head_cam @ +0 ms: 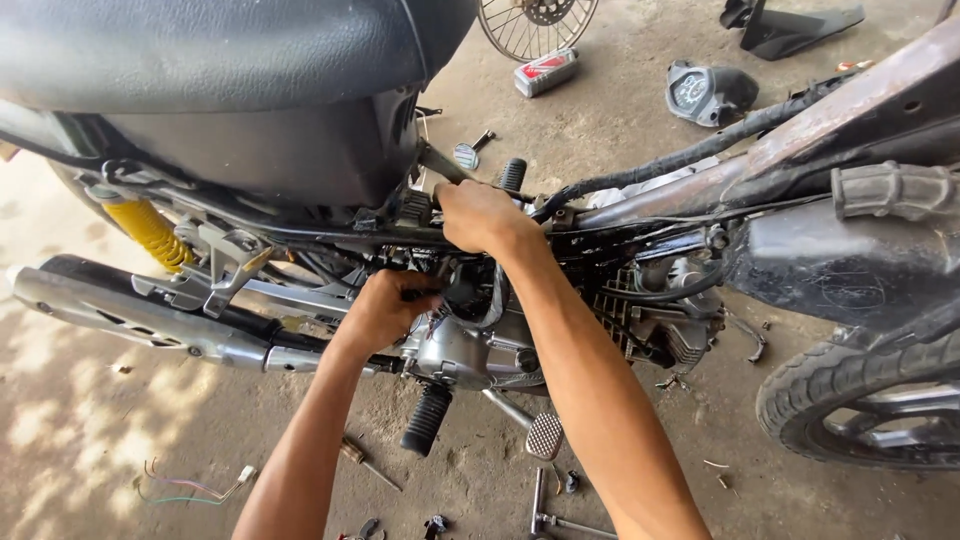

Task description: Organizing and connecting the electrical wiring harness on a motorcycle frame.

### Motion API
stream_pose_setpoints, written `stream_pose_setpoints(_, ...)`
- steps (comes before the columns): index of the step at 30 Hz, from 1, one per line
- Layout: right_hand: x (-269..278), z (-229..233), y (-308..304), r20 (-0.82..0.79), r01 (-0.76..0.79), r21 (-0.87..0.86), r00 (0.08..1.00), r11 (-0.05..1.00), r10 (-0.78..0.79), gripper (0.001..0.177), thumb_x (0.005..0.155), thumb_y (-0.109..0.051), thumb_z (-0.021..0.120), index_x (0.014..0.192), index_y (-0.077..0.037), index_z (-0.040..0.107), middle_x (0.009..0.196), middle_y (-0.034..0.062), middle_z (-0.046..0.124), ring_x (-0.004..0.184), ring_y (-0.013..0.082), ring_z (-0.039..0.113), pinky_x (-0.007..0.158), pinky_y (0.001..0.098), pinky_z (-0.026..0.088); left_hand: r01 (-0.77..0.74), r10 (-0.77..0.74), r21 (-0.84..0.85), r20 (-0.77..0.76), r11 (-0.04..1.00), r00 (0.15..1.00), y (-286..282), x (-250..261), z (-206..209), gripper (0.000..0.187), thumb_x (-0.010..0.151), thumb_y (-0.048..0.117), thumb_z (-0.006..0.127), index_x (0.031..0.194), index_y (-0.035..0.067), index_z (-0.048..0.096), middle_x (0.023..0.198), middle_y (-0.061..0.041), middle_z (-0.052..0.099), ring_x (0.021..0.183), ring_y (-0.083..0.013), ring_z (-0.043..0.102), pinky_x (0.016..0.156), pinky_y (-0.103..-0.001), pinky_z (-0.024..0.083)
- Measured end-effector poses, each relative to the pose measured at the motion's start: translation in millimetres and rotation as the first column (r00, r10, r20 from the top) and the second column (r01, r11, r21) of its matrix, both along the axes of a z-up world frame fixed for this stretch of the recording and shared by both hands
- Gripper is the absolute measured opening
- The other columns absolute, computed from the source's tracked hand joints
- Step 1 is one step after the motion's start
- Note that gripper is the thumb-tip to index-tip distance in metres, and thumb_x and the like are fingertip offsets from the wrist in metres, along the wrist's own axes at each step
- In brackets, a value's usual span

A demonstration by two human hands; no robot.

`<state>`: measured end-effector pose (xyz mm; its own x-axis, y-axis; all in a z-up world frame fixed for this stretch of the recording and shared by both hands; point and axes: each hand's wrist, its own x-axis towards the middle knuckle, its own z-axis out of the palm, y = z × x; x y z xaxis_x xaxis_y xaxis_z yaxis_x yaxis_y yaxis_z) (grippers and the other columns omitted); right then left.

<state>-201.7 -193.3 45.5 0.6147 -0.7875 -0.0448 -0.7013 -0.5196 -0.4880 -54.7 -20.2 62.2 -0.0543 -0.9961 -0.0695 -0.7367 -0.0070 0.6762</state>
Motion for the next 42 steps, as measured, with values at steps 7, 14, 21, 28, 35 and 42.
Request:
stream_pose_setpoints(7, -16, 43, 45, -0.014, 0.063, 0.038, 0.998, 0.997, -0.063, 0.065, 0.099, -0.006, 0.038, 0.162, -0.014, 0.030, 0.115, 0.0341, 0.069, 0.080, 0.0405, 0.074, 0.069, 0.0549, 0.057, -0.062, 0.061, -0.017, -0.056, 0.998, 0.997, 7, 18, 4, 0.023, 0.086, 0.019, 0.075, 0.107, 0.019, 0.082, 0.098, -0.012, 0.081, 0.096, -0.0383, 0.074, 0.085, -0.048, 0.054)
stream_pose_setpoints(14, -14, 56, 61, -0.026, 0.109, 0.065, 0.994, 0.992, -0.107, 0.060, 0.098, -0.012, 0.039, 0.158, -0.016, 0.040, 0.124, 0.0339, 0.066, 0.108, 0.0517, 0.068, 0.090, 0.0648, 0.053, -0.064, 0.081, 0.142, -0.116, 0.988, 0.990, 8, 19, -2, 0.032, 0.088, 0.027, 0.072, 0.115, 0.011, 0.079, 0.086, -0.017, 0.077, 0.079, -0.0256, 0.075, 0.078, -0.037, 0.057)
stream_pose_setpoints(21, -20, 69, 75, 0.117, 0.115, 0.001, 0.987, 0.993, -0.115, 0.051, 0.098, -0.007, 0.044, 0.148, -0.003, 0.050, 0.118, 0.0345, 0.068, 0.104, 0.0528, 0.069, 0.086, 0.0668, 0.054, -0.295, 0.288, -0.062, -0.107, 0.953, 0.952, -22, -2, -35, 0.036, 0.083, 0.054, 0.079, 0.113, 0.035, 0.077, 0.087, 0.008, 0.079, 0.097, -0.0208, 0.075, 0.086, -0.037, 0.057)
stream_pose_setpoints(28, -22, 47, 53, 0.323, 0.190, -0.033, 0.931, 0.981, -0.169, 0.034, 0.100, -0.021, 0.057, 0.130, -0.010, 0.068, 0.106, 0.0213, 0.075, 0.100, 0.0477, 0.071, 0.085, 0.0625, 0.057, -0.554, 0.312, 0.072, -0.882, 0.830, 0.352, -5, -39, -31, 0.033, 0.089, 0.004, 0.075, 0.115, -0.009, 0.058, 0.090, -0.027, 0.073, 0.073, -0.0299, 0.076, 0.065, -0.036, 0.067)
stream_pose_setpoints(35, -20, 58, 62, 0.172, 0.339, 0.004, 0.926, 0.941, -0.335, 0.055, 0.095, -0.062, 0.060, 0.121, -0.016, 0.076, 0.116, 0.0309, 0.066, 0.114, 0.0483, 0.066, 0.099, 0.0547, 0.053, -0.676, 0.240, 0.141, -0.969, 0.724, 0.055, -21, -76, -34, 0.030, 0.084, -0.001, 0.077, 0.108, -0.008, 0.061, 0.090, -0.020, 0.069, 0.078, -0.0313, 0.077, 0.069, -0.038, 0.066)
stream_pose_setpoints(42, -21, 64, 59, 0.222, 0.397, 0.135, 0.881, 0.908, -0.418, 0.038, 0.084, -0.036, 0.080, 0.119, -0.021, 0.077, 0.103, 0.0133, 0.076, 0.063, 0.0160, 0.075, 0.085, 0.0380, 0.061, -0.691, 0.236, -0.132, -0.880, 0.711, 0.411, -24, -72, -33, 0.014, 0.081, 0.007, 0.086, 0.091, 0.004, 0.076, 0.074, -0.011, 0.075, 0.065, -0.0152, 0.071, 0.057, -0.028, 0.060)
